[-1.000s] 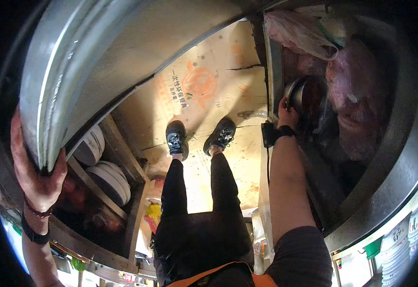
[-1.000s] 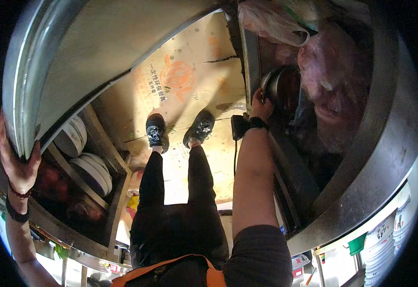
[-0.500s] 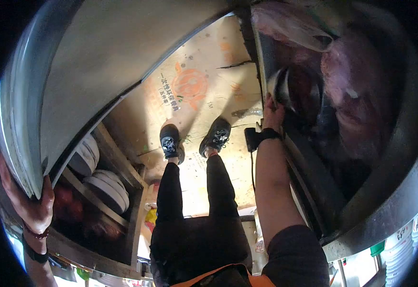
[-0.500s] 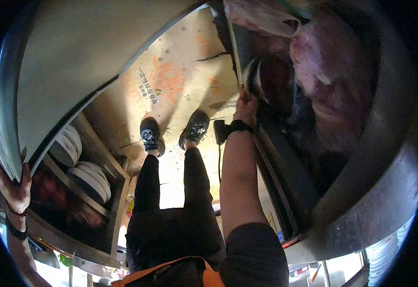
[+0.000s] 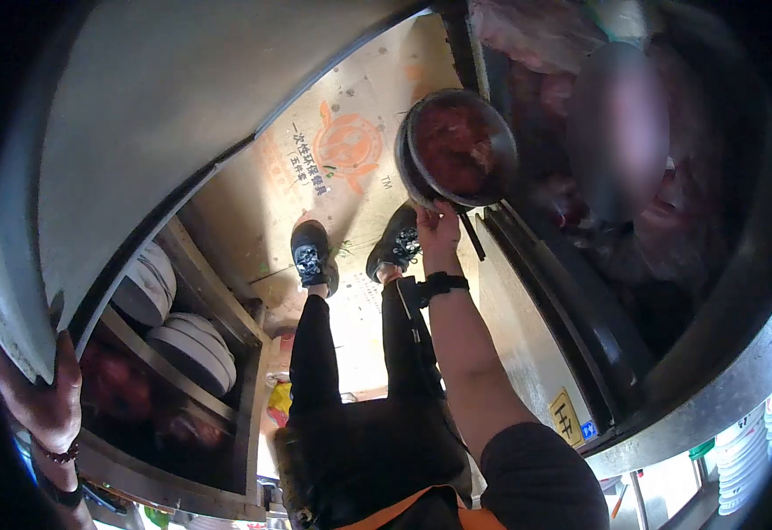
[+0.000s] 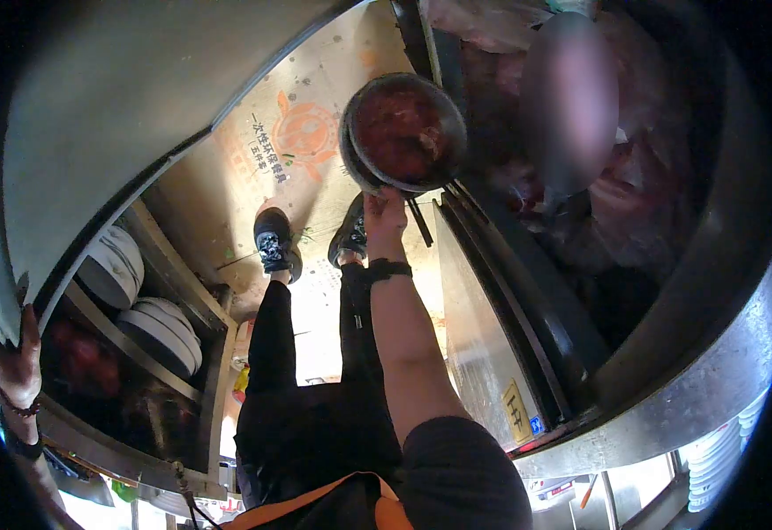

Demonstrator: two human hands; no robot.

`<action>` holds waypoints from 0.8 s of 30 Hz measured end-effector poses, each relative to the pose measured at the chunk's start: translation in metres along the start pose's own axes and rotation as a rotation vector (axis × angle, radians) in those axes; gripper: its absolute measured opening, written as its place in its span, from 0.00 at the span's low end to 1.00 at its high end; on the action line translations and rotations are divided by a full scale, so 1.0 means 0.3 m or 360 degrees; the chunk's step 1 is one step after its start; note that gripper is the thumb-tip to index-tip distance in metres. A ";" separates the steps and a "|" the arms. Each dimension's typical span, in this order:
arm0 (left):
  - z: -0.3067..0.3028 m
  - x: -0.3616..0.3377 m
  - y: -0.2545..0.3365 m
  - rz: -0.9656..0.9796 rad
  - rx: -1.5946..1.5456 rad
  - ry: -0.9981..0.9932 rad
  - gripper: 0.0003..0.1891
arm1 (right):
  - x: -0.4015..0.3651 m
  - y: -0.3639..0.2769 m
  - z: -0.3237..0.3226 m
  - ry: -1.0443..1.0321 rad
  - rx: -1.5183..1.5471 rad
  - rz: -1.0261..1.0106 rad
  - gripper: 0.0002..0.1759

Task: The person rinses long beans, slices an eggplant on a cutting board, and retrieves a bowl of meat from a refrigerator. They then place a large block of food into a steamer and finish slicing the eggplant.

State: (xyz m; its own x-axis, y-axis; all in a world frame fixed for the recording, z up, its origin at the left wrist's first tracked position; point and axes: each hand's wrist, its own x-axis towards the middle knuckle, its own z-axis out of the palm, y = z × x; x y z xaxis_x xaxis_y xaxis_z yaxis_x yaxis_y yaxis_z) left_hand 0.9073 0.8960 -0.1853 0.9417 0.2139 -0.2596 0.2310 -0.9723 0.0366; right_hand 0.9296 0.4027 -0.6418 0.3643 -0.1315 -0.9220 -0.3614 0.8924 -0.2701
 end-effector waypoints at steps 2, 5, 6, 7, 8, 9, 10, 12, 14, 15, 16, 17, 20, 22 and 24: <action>0.000 0.010 0.017 0.0001 -0.0023 -0.0005 0.32 | -0.013 0.027 -0.002 0.0103 -0.0048 0.0114 0.18; 0.002 0.024 0.045 -0.0051 -0.0132 0.0016 0.31 | -0.017 0.065 -0.025 -0.0022 -0.0107 0.0077 0.22; 0.006 0.023 0.039 -0.0040 -0.0136 0.0040 0.32 | -0.016 0.051 -0.037 0.0024 -0.0050 0.0095 0.23; 0.010 0.022 0.034 -0.0028 -0.0140 0.0063 0.32 | -0.039 0.037 -0.026 0.0074 0.0007 0.0116 0.23; 0.009 0.023 0.024 0.0029 -0.0078 0.0073 0.33 | -0.060 0.027 -0.013 0.0124 0.0063 0.0141 0.23; 0.013 0.024 0.020 0.0055 -0.0114 0.0095 0.34 | -0.072 0.002 0.008 0.0221 0.0020 0.0095 0.24; 0.017 0.025 0.016 0.0082 -0.0150 0.0117 0.35 | -0.063 -0.028 -0.012 0.0045 0.0061 0.0070 0.24; 0.039 0.023 0.022 0.0098 -0.0315 0.0172 0.38 | -0.048 -0.103 0.000 0.0152 0.0103 -0.0079 0.23; 0.037 0.028 0.024 0.0154 -0.0258 0.0189 0.40 | -0.018 -0.208 0.023 -0.0003 0.0046 -0.0172 0.20; 0.033 0.030 0.024 0.0181 -0.0193 0.0184 0.40 | 0.031 -0.276 0.004 0.0110 0.0047 -0.0186 0.15; 0.029 0.031 0.023 0.0210 -0.0128 0.0179 0.40 | 0.084 -0.344 -0.003 0.0039 -0.0052 -0.0189 0.11; 0.023 0.034 0.026 0.0228 -0.0072 0.0177 0.40 | 0.105 -0.394 0.038 0.0117 -0.0059 -0.0269 0.09; 0.009 0.041 0.056 0.0239 -0.0033 0.0113 0.39 | 0.170 -0.528 0.119 0.0045 -0.0302 -0.0491 0.08; 0.007 0.047 0.076 0.0248 -0.0051 0.0091 0.39 | 0.178 -0.586 0.159 -0.0135 -0.1028 -0.0841 0.13; 0.009 0.045 0.082 0.0253 -0.0078 0.0095 0.40 | 0.189 -0.609 0.148 0.0097 -0.2158 -0.1565 0.19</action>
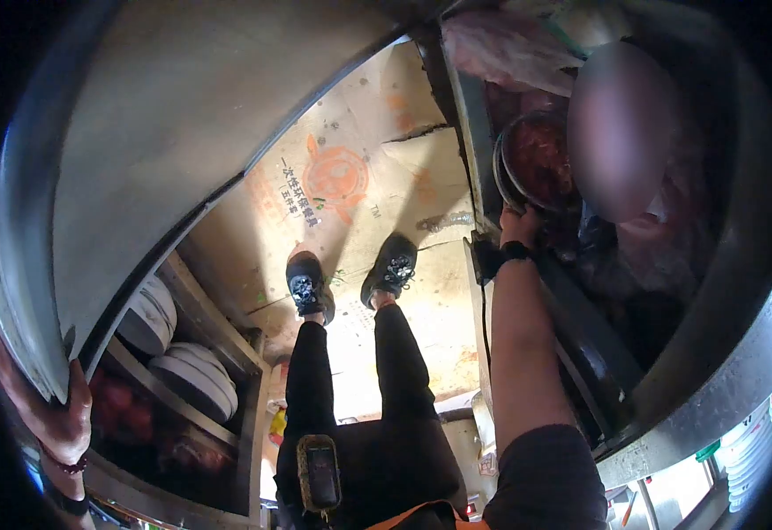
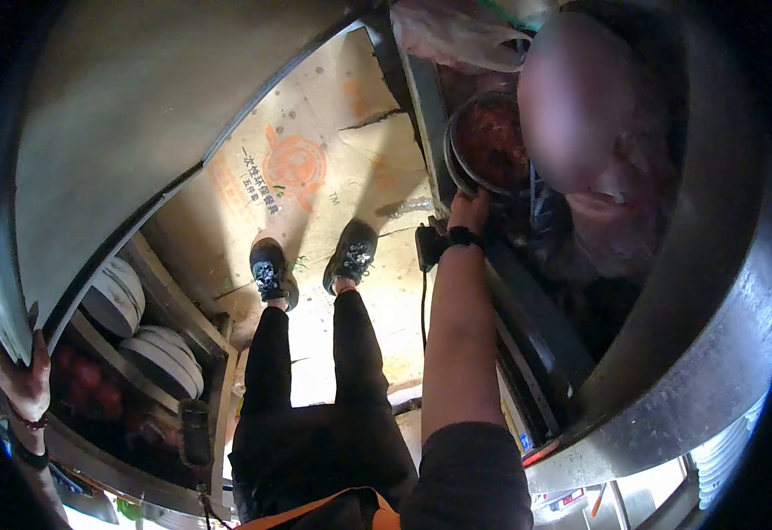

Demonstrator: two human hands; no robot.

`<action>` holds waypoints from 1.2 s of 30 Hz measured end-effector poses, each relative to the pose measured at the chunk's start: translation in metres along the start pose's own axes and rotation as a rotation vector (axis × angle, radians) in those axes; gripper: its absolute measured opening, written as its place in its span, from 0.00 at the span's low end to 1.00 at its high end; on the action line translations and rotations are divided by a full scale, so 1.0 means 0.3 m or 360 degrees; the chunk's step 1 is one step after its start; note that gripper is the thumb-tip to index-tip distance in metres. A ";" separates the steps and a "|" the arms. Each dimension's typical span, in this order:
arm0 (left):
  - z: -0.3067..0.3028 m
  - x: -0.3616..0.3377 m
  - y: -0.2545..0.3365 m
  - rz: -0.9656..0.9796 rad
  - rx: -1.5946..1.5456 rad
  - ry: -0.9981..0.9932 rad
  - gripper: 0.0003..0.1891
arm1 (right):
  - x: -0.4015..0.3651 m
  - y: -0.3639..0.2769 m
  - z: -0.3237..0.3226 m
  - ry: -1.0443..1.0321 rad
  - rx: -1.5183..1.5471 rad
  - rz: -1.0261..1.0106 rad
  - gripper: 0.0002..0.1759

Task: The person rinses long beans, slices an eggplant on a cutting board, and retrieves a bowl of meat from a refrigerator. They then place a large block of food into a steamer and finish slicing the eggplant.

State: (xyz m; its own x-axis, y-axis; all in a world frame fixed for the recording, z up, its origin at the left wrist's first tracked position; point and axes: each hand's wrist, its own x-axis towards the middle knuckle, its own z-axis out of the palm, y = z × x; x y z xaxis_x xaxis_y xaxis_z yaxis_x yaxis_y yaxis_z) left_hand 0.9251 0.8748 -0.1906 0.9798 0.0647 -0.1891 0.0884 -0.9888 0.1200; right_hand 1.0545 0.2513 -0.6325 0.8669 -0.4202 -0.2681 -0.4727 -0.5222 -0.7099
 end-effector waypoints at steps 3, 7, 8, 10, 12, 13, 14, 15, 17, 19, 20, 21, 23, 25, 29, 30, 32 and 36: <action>0.008 -0.009 0.005 -0.0052 -0.0037 0.0031 0.41 | 0.057 0.142 -0.026 -0.0082 -0.0492 -0.0222 0.24; 0.026 0.026 0.050 -0.0052 -0.0136 0.0106 0.43 | -0.016 -0.145 -0.039 -0.0158 -0.0637 -0.0129 0.24; 0.023 0.032 0.058 -0.0015 -0.0089 0.0099 0.43 | -0.008 -0.084 -0.027 -0.0119 -0.0686 -0.0257 0.24; 0.017 0.043 0.068 0.0062 0.0007 0.0092 0.43 | 0.020 0.040 0.004 -0.0131 -0.0575 -0.0403 0.21; 0.028 0.038 0.066 0.0001 -0.0061 0.0093 0.44 | 0.038 0.077 0.016 -0.0344 -0.0050 -0.0312 0.18; 0.026 0.033 0.064 -0.0032 -0.0088 0.0093 0.44 | 0.059 0.102 0.024 -0.0441 0.0469 -0.0013 0.17; 0.024 0.038 0.067 -0.0019 -0.0069 0.0089 0.44 | 0.079 0.123 0.033 -0.0445 0.0982 0.0308 0.16; 0.022 0.044 0.077 -0.0005 -0.0050 0.0087 0.44 | 0.130 0.204 0.038 -0.0375 0.1630 0.0834 0.15; 0.024 0.053 0.078 0.0013 -0.0004 0.0080 0.44 | 0.125 0.213 0.056 -0.0334 0.2131 0.1182 0.13; 0.020 0.051 0.088 0.0016 0.0012 0.0085 0.44 | 0.056 0.159 0.057 -0.0340 0.1975 0.0962 0.14; 0.019 0.051 0.095 0.0016 -0.0001 0.0090 0.44 | 0.028 0.137 0.060 -0.0296 0.1948 0.0941 0.14; 0.025 0.061 0.107 0.0016 -0.0051 0.0097 0.44 | 0.012 0.128 0.071 -0.0154 0.2028 0.1099 0.16; 0.031 0.079 0.126 0.0045 -0.0169 0.0108 0.43 | -0.045 0.084 0.103 0.0003 0.2103 0.1230 0.17; 0.028 0.100 0.142 0.0093 -0.0279 0.0075 0.42 | -0.141 0.023 0.121 0.0022 0.2089 0.1169 0.15; 0.031 0.142 0.215 0.0106 -0.0381 0.0136 0.42 | -0.372 -0.205 0.085 -0.0251 0.2024 0.1381 0.14; 0.019 0.157 0.239 0.0133 -0.0322 0.0170 0.42 | -0.435 -0.272 0.064 -0.0312 0.2006 0.1436 0.14; -0.004 0.169 0.265 0.0156 -0.0262 0.0162 0.43 | -0.566 -0.330 0.015 -0.0671 0.2094 0.1414 0.18; -0.034 0.165 0.289 0.0138 -0.0266 0.0084 0.46 | -0.860 -0.682 -0.219 -0.0833 0.1825 0.1443 0.18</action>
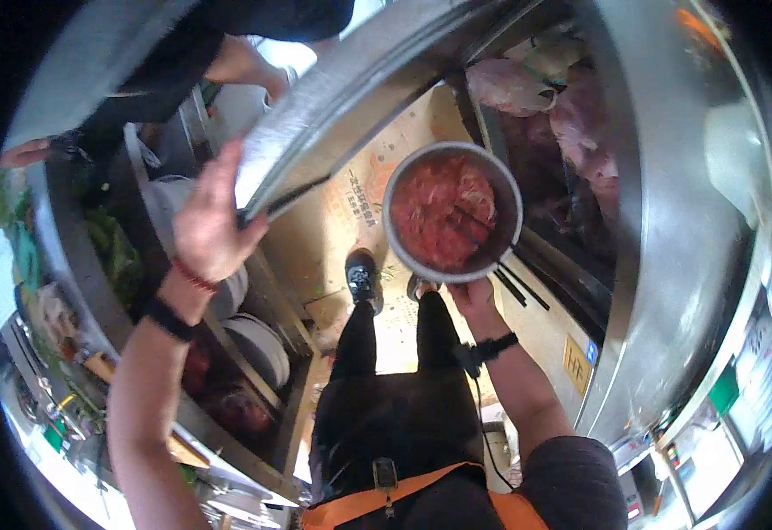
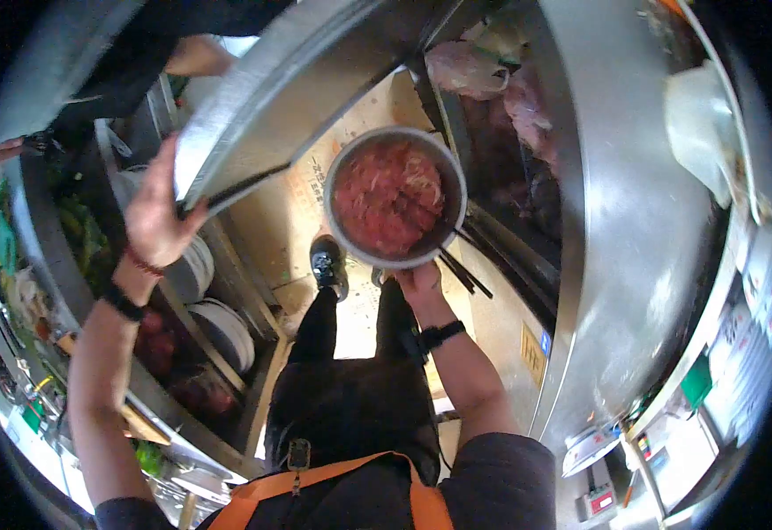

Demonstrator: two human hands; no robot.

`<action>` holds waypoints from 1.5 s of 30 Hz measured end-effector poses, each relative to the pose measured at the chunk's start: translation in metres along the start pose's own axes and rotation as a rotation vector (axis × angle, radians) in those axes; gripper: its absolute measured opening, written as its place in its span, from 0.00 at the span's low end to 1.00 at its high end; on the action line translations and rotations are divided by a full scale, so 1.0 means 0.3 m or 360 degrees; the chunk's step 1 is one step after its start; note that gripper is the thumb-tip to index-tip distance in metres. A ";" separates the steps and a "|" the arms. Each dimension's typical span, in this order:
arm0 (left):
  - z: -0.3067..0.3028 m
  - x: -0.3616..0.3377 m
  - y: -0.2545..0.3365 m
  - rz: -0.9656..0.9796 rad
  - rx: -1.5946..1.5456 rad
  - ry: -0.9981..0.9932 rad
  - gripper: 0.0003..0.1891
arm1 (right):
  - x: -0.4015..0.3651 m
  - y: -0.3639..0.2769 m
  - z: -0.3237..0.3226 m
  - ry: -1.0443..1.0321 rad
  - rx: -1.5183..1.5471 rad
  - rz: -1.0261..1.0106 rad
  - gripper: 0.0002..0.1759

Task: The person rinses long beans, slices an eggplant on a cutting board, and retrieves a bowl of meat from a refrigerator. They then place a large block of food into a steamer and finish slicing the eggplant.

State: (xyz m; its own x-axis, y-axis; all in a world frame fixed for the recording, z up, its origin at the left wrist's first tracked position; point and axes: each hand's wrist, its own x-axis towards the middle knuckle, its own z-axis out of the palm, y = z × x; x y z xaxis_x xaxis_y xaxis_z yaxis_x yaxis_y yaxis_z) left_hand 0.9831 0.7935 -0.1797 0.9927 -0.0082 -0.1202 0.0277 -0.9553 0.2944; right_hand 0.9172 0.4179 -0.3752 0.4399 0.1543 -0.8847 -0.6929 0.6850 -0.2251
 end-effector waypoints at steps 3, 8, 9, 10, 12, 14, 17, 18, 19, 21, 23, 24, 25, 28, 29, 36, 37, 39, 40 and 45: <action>0.016 -0.047 0.076 -0.0039 0.0039 -0.0035 0.49 | -0.324 0.010 -0.005 -0.0194 -0.0288 0.0021 0.19; 0.083 -0.130 0.299 -0.0057 -0.0287 -0.0083 0.51 | -0.858 -0.030 0.010 -0.0307 -0.0173 -0.0135 0.28; 0.123 -0.153 0.332 -0.0016 -0.0551 -0.0079 0.49 | -0.935 -0.034 0.006 -0.0412 -0.0150 -0.0315 0.29; 0.147 -0.183 0.369 0.0024 -0.0818 -0.0091 0.47 | -1.015 -0.037 -0.012 -0.0211 -0.0128 -0.0300 0.29; 0.128 -0.256 0.474 -0.0203 -0.1093 -0.0186 0.44 | -1.129 -0.032 -0.095 -0.0170 0.0001 -0.0372 0.30; 0.109 -0.354 0.555 -0.0219 -0.1222 -0.0183 0.37 | -1.260 -0.046 -0.089 -0.0172 -0.0106 -0.0558 0.30; -0.053 -0.538 0.732 -0.0134 -0.1553 -0.0477 0.32 | -1.359 -0.007 -0.231 0.0018 0.0015 -0.0698 0.26; -0.097 -0.597 0.798 -0.0077 -0.1584 -0.0520 0.31 | -1.396 -0.012 -0.261 0.0178 -0.0032 -0.0682 0.23; -0.125 -0.644 0.861 -0.0015 -0.1620 -0.0548 0.31 | -1.422 -0.009 -0.299 0.0241 0.0024 -0.0642 0.19; -0.169 -0.734 0.979 0.0115 -0.1652 -0.0589 0.31 | -1.499 -0.010 -0.341 0.0390 0.0153 -0.0616 0.12; -0.252 -0.797 1.125 0.0647 -0.1144 -0.0338 0.32 | -1.560 0.002 -0.405 0.0525 0.0296 -0.0646 0.11; -0.292 -0.833 1.204 0.0902 -0.0891 -0.0201 0.33 | -1.600 0.011 -0.452 0.0594 0.0367 -0.0656 0.11; -0.320 -0.867 1.278 0.1064 -0.0879 -0.0196 0.35 | -1.637 0.023 -0.514 0.0580 0.0368 -0.0676 0.09; -0.217 -1.016 1.438 0.0619 -0.1453 -0.0551 0.34 | -1.730 0.102 -0.761 0.0458 0.0319 -0.0754 0.07; -0.166 -1.073 1.495 0.0488 -0.1521 -0.0620 0.32 | -1.794 0.106 -0.786 0.0563 0.0462 -0.0774 0.06; -0.017 -1.335 1.830 0.0064 -0.1588 -0.1794 0.24 | -2.105 0.274 -1.097 0.1078 0.0698 -0.0877 0.13; -0.030 -1.387 1.899 -0.0088 -0.1578 -0.1926 0.21 | -2.130 0.327 -1.154 0.0989 0.0730 -0.0957 0.16; 0.012 -1.493 1.988 0.0062 -0.1460 -0.2072 0.22 | -2.136 0.449 -1.244 0.1179 0.0960 -0.1085 0.16; 0.038 -1.527 2.002 0.0140 -0.1402 -0.2141 0.22 | -2.177 0.470 -1.218 0.1281 0.1008 -0.1181 0.16; 0.131 -1.709 2.208 0.0181 -0.1164 -0.2562 0.19 | -2.278 0.612 -1.230 0.1607 0.1626 -0.1174 0.14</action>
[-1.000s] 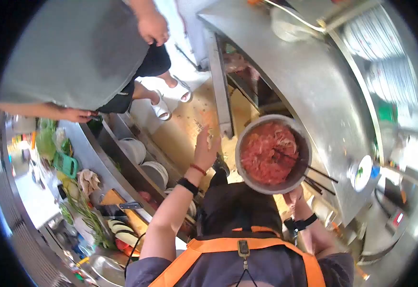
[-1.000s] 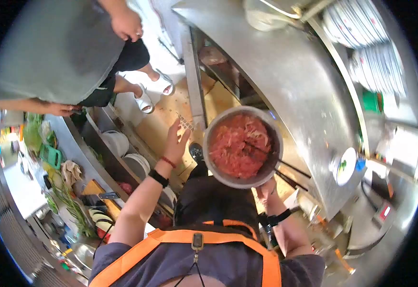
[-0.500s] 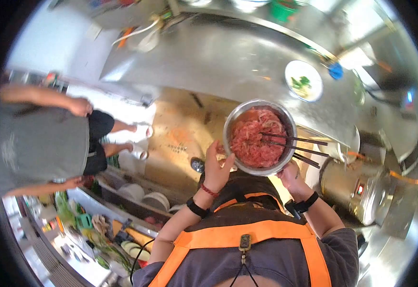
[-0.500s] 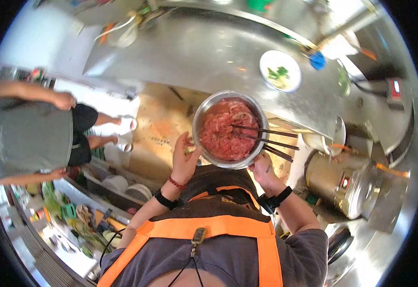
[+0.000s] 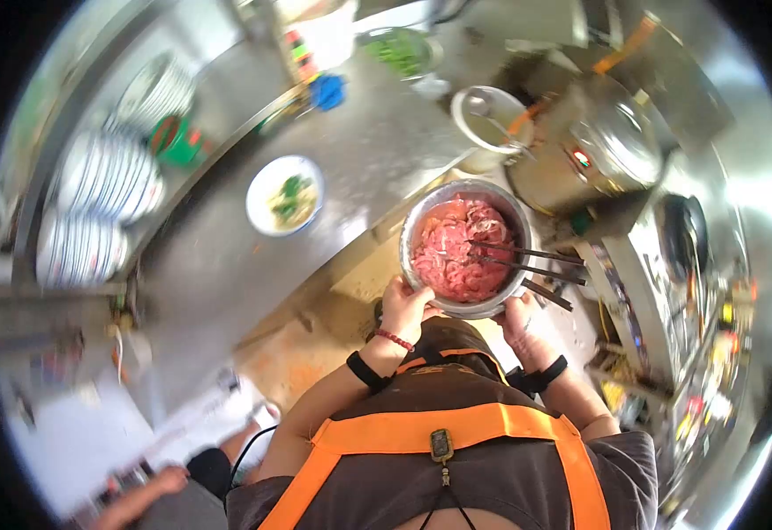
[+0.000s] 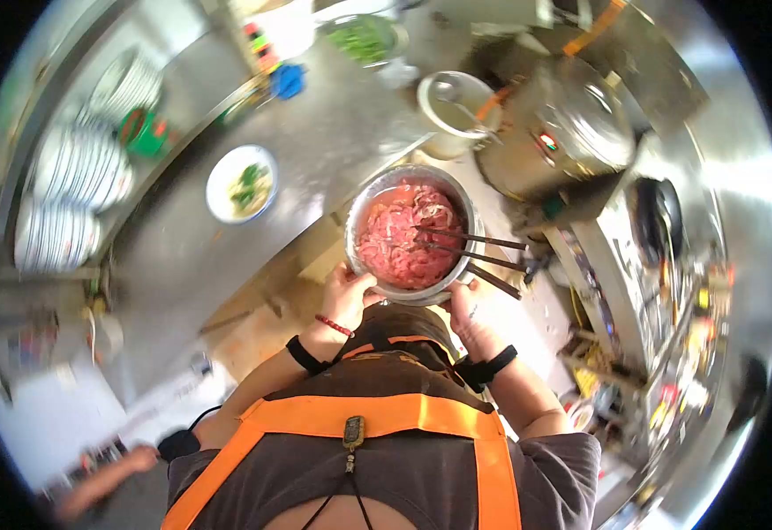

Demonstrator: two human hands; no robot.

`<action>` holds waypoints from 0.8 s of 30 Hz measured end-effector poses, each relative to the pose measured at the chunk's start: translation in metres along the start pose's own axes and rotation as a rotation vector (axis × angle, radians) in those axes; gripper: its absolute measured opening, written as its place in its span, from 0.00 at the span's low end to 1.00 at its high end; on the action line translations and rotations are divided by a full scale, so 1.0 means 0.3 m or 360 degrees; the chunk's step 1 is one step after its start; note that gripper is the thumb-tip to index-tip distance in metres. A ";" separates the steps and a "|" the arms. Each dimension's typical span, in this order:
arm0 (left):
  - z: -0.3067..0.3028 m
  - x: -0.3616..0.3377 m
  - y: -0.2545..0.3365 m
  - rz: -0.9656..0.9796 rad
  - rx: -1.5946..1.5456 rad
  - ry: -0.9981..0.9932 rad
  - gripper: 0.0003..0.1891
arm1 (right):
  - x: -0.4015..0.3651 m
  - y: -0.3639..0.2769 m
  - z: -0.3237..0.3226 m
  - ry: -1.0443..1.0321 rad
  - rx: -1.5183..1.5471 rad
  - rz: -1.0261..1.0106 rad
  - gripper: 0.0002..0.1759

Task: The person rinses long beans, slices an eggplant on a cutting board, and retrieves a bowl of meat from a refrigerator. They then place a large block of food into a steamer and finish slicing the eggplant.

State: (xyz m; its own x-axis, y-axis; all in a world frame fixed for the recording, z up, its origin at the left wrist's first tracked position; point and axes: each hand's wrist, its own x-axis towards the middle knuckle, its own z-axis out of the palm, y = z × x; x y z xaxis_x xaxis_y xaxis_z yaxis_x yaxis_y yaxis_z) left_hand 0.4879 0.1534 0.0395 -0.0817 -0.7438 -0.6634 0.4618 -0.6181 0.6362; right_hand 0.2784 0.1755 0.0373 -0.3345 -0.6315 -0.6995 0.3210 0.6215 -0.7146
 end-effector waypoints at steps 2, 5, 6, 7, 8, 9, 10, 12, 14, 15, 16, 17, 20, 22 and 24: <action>0.112 -0.005 0.001 -0.0006 0.0001 -0.0197 0.18 | -0.017 0.044 -0.096 0.0165 0.0321 -0.0020 0.12; 0.295 0.020 0.016 -0.0104 0.0212 -0.0468 0.17 | -0.059 0.037 -0.208 0.0486 0.0501 -0.0075 0.20; 0.349 0.032 0.011 -0.0136 0.0311 -0.0554 0.17 | -0.069 0.036 -0.243 0.0592 0.0583 -0.0033 0.20; 0.402 0.042 -0.003 -0.0162 0.0402 -0.0618 0.17 | -0.078 0.034 -0.280 0.0679 0.0654 0.0022 0.21; 0.463 0.049 -0.017 -0.0186 0.0468 -0.0714 0.17 | -0.093 0.028 -0.319 0.0714 0.0703 0.0013 0.21; 0.483 0.055 -0.039 -0.0161 0.0553 -0.0798 0.17 | -0.091 0.072 -0.337 0.0708 0.0806 -0.0018 0.21; 0.528 0.069 -0.055 -0.0185 0.0616 -0.0867 0.17 | -0.097 0.081 -0.372 0.0731 0.0878 -0.0015 0.20; 0.631 0.108 -0.106 -0.0161 0.0776 -0.1013 0.15 | -0.094 0.105 -0.461 0.0623 0.1113 -0.0047 0.17; 0.795 0.130 -0.160 -0.0199 0.0857 -0.1064 0.12 | -0.059 0.119 -0.570 0.0662 0.1194 -0.0012 0.15; 0.861 0.143 -0.190 -0.0266 0.0860 -0.1099 0.12 | -0.048 0.124 -0.628 0.0711 0.1234 0.0007 0.15; 0.908 0.147 -0.240 -0.0290 0.0884 -0.1137 0.12 | -0.025 0.159 -0.684 0.0719 0.1288 -0.0004 0.16; 0.965 0.161 -0.287 -0.0358 0.0886 -0.1171 0.12 | -0.017 0.180 -0.739 0.0761 0.1318 0.0011 0.16; 1.154 0.232 -0.437 -0.0424 0.0880 -0.1285 0.10 | 0.004 0.158 -0.858 0.0965 0.1400 0.0016 0.11; 1.326 0.191 -0.454 -0.0595 0.0861 -0.1294 0.06 | 0.021 0.163 -0.951 0.1013 0.1398 0.0010 0.09; 1.456 0.266 -0.549 -0.0673 0.0747 -0.1360 0.05 | 0.057 0.237 -1.038 0.1096 0.1464 -0.0015 0.10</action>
State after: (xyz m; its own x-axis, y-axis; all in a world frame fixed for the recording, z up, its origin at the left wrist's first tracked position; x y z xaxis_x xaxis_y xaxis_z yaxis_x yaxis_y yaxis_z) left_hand 0.0195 0.0846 0.0539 -0.8333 -0.2648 -0.4853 -0.1214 -0.7687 0.6279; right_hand 0.0195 0.3532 -0.0240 -0.6628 -0.0706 -0.7454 0.7468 -0.1349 -0.6512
